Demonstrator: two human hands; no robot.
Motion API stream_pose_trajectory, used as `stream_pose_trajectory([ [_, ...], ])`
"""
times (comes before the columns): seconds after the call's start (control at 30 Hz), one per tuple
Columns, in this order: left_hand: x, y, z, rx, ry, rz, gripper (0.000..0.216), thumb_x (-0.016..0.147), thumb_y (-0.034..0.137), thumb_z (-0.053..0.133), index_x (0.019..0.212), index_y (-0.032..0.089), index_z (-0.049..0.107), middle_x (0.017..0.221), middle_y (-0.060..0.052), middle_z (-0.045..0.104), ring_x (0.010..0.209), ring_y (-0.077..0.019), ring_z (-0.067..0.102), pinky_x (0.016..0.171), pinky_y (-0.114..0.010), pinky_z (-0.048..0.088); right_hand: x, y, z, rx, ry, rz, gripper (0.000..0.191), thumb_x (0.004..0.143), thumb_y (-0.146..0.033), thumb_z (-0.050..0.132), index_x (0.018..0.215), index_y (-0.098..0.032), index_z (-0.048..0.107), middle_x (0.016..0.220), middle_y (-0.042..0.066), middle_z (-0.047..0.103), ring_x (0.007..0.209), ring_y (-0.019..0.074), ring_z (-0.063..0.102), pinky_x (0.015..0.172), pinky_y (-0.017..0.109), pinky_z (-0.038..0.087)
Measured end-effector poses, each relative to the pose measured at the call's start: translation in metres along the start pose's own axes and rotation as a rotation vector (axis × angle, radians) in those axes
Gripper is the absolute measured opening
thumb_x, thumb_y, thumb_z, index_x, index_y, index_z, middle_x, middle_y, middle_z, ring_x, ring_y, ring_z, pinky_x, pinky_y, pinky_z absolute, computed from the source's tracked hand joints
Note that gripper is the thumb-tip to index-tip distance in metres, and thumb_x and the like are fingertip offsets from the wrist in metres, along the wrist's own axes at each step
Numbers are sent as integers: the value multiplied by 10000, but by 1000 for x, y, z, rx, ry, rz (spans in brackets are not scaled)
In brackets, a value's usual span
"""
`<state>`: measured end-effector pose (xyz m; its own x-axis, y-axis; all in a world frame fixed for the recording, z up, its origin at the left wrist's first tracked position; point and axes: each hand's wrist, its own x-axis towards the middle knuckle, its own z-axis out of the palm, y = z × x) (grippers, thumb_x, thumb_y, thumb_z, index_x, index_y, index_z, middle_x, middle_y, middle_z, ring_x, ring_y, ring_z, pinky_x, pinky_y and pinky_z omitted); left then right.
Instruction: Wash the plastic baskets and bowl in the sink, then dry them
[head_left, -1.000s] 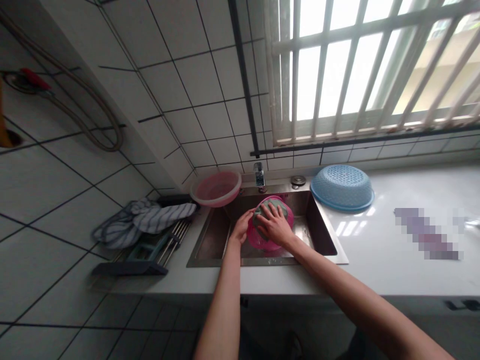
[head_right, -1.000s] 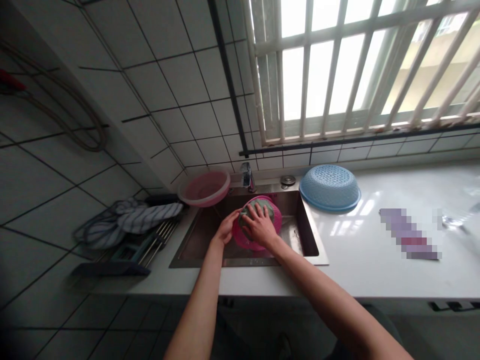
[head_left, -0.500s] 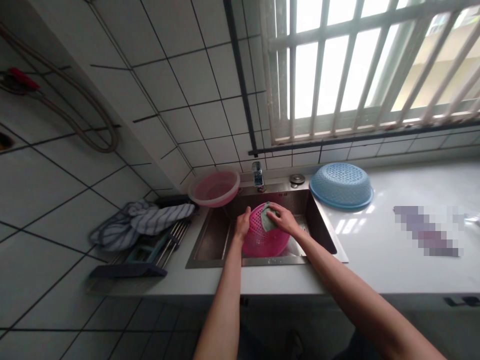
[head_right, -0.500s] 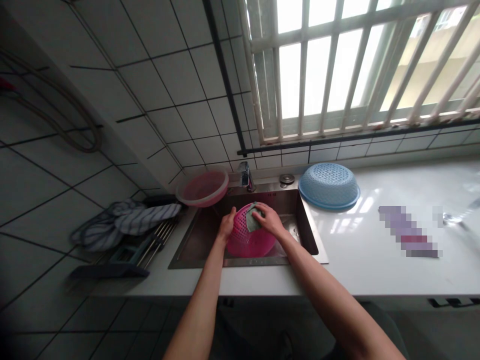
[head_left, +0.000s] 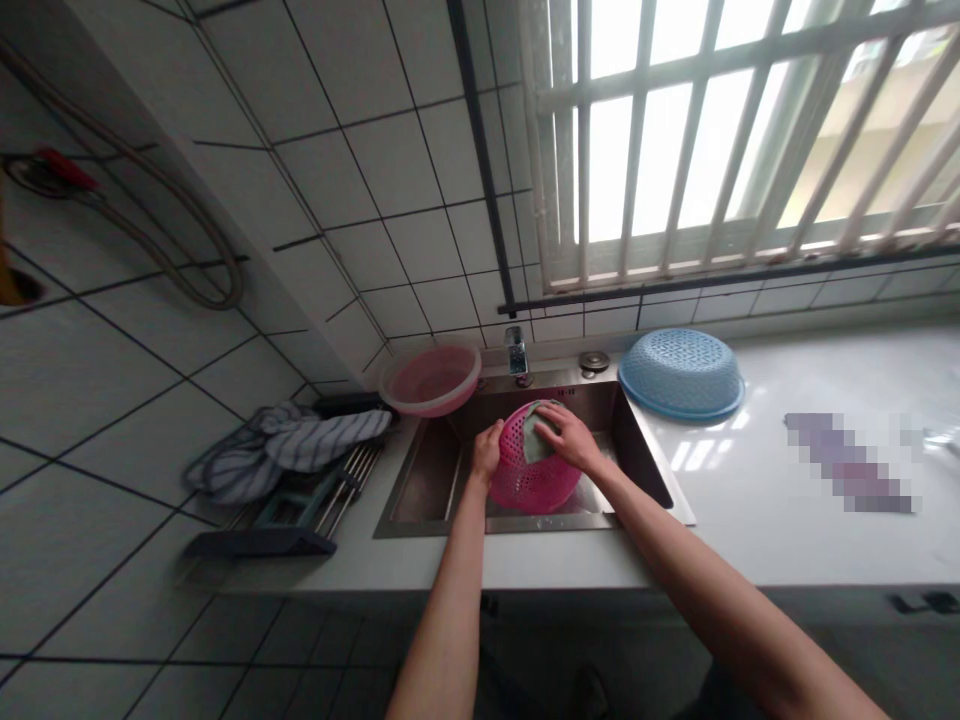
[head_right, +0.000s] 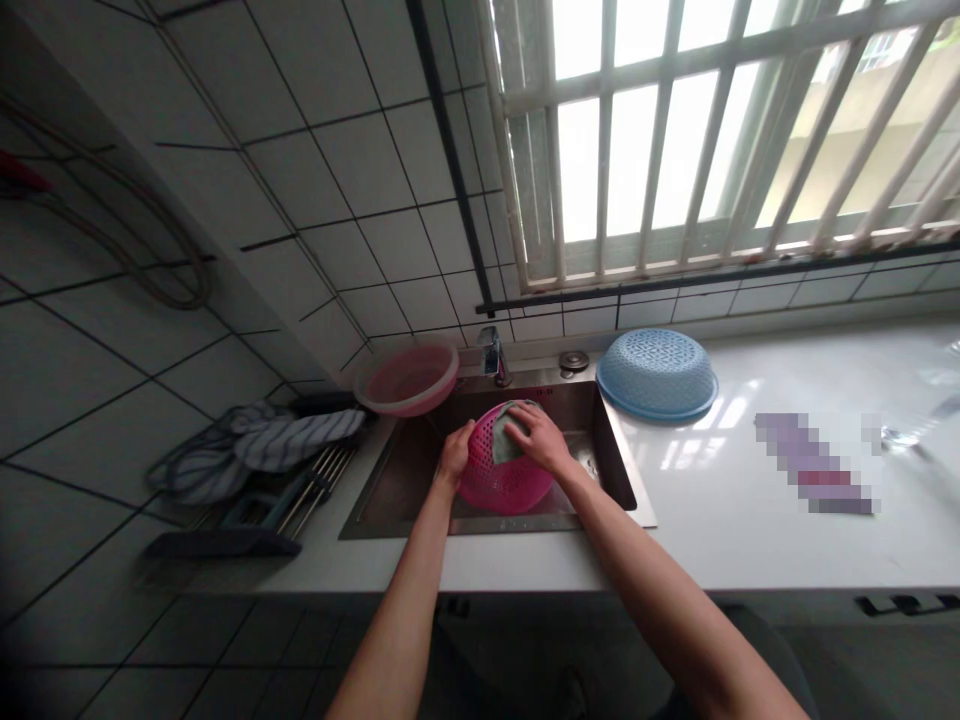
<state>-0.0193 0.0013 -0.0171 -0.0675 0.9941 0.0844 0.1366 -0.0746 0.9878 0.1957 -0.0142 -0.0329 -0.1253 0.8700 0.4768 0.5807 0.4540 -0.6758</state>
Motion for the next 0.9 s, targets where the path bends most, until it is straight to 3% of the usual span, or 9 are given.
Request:
stream_pose_trajectory([
  [0.07, 0, -1, 1, 1, -11, 16, 602, 792, 778, 704, 692, 184, 698, 653, -9, 627, 674, -176, 525, 678, -304, 417, 1, 20, 3, 73, 58, 169, 467, 1059, -498, 555, 1428, -266, 721, 1478, 103, 697, 1392, 284, 646, 1198, 496, 507],
  [0.17, 1, -3, 1, 13, -12, 21, 603, 790, 778, 707, 671, 187, 682, 628, -4, 598, 654, -172, 505, 650, -301, 394, 1, 34, 10, 95, 68, 248, 478, 1044, -532, 564, 1399, -263, 737, 1438, 104, 716, 1347, 291, 673, 1174, 479, 521],
  [0.33, 4, -6, 2, 26, 20, 42, 649, 775, 820, 695, 637, 188, 644, 608, 12, 558, 630, -154, 463, 624, -292, 363, 0, 20, 13, -24, 131, 288, 476, 1061, -503, 536, 1393, -237, 749, 1418, 153, 657, 1285, 294, 674, 1153, 466, 524],
  [0.4, 6, -6, 2, 12, 26, 42, 648, 778, 819, 694, 665, 182, 670, 625, 7, 584, 638, -155, 476, 635, -290, 381, -2, 4, 12, -84, 104, 176, 446, 1082, -442, 515, 1424, -255, 731, 1455, 156, 624, 1331, 301, 635, 1180, 488, 498],
  [0.53, 9, -6, 1, -7, 37, 46, 671, 728, 843, 701, 720, 172, 719, 685, -15, 640, 694, -174, 523, 687, -301, 414, -9, -32, 13, -206, -106, -235, 383, 1056, -330, 601, 1417, -355, 727, 1598, 95, 556, 1511, 327, 481, 1302, 602, 315],
  [0.63, 8, -4, -1, 1, 38, 45, 694, 724, 863, 691, 722, 169, 718, 703, -25, 647, 715, -180, 530, 696, -302, 413, -10, -38, 12, -203, -185, -344, 371, 1048, -336, 631, 1404, -363, 731, 1649, 62, 527, 1565, 313, 428, 1328, 587, 278],
  [0.7, 4, -3, 0, -23, 13, 41, 704, 758, 862, 677, 780, 161, 732, 760, -33, 676, 744, -181, 545, 724, -300, 431, -6, -27, 7, -153, -124, -233, 389, 1057, -402, 616, 1422, -315, 722, 1660, 80, 518, 1557, 305, 446, 1325, 543, 311],
  [0.77, -1, -3, 1, -67, -54, 17, 714, 783, 859, 674, 863, 153, 740, 827, -40, 702, 771, -179, 563, 754, -299, 456, -1, -9, 1, -86, -10, -19, 442, 1063, -451, 584, 1443, -262, 708, 1639, 109, 539, 1517, 298, 502, 1298, 499, 373],
  [0.9, -7, -4, 2, -39, -304, -23, 677, 820, 817, 696, 897, 145, 720, 845, -39, 711, 757, -173, 584, 760, -305, 490, 5, 19, -9, -13, 97, 286, 471, 1033, -441, 600, 1430, -215, 716, 1567, 133, 607, 1431, 295, 595, 1250, 463, 446],
])
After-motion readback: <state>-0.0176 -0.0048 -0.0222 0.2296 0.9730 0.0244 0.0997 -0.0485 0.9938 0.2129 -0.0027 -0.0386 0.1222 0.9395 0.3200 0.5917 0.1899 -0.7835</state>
